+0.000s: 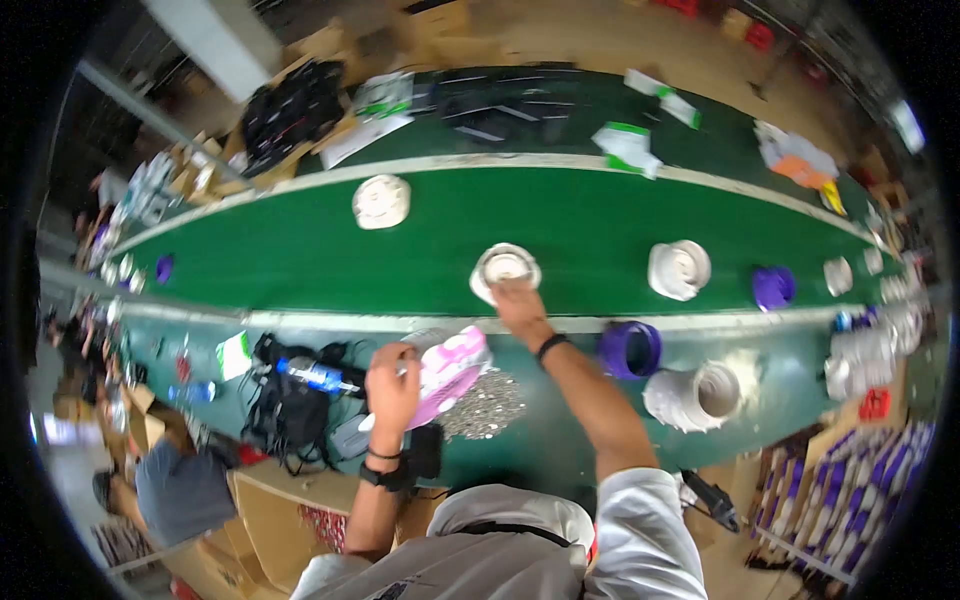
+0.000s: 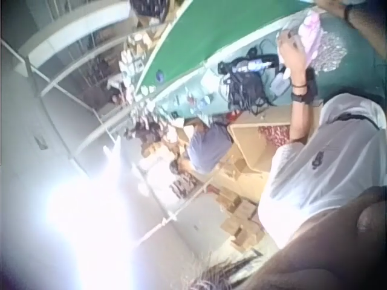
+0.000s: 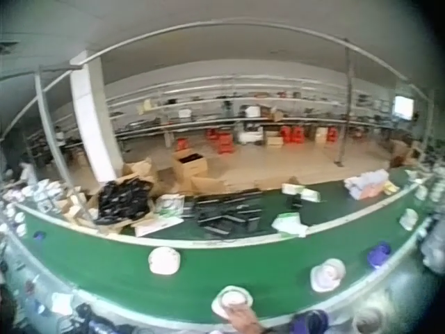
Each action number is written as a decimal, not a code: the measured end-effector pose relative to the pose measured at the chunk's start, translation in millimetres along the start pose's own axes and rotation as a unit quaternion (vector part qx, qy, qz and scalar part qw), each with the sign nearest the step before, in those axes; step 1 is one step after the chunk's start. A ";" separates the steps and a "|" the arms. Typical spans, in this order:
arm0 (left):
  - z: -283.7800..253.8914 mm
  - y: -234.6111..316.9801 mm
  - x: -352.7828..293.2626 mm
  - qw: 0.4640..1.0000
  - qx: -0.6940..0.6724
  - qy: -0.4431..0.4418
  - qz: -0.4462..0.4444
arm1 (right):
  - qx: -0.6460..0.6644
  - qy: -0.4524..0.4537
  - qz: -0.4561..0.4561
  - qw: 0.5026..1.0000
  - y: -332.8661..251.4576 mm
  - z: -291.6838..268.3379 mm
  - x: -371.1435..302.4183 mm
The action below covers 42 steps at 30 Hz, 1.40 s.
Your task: Assembling small electronic wires and plastic housing on a factory assembly line.
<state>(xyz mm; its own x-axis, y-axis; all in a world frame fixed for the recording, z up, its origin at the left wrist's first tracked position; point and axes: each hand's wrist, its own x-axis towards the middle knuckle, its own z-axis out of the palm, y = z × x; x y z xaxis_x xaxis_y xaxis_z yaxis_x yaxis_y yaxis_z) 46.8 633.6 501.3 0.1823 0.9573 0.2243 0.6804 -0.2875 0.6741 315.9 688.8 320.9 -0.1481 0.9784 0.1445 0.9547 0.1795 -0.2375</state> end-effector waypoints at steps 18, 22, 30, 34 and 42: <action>-6.2 -17.0 -2.8 0.999 -0.007 -0.053 -0.007 | -0.093 0.164 0.186 0.964 -47.1 30.6 18.0; -8.5 -7.5 -2.1 0.999 -0.020 -0.027 0.022 | -0.098 0.178 0.208 0.957 -43.7 30.3 19.3; -8.7 -19.2 -1.1 0.999 -0.012 -0.028 0.030 | -0.061 0.174 0.204 0.961 -31.3 27.0 14.3; 1.4 -19.6 1.5 0.999 -0.013 -0.027 0.045 | -0.018 0.131 0.231 0.964 -8.6 11.1 2.9; -6.1 -23.7 0.5 0.999 -0.030 -0.002 0.017 | 0.231 0.241 0.223 0.916 -36.7 -101.8 -86.6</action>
<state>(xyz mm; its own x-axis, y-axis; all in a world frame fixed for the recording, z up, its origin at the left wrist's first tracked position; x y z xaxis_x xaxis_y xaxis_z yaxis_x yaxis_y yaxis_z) 26.4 640.6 489.7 0.2083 0.9469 0.2451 0.6299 -0.3215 0.7070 319.9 587.1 414.9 0.4668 0.8264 0.3150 0.6654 -0.0936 -0.7406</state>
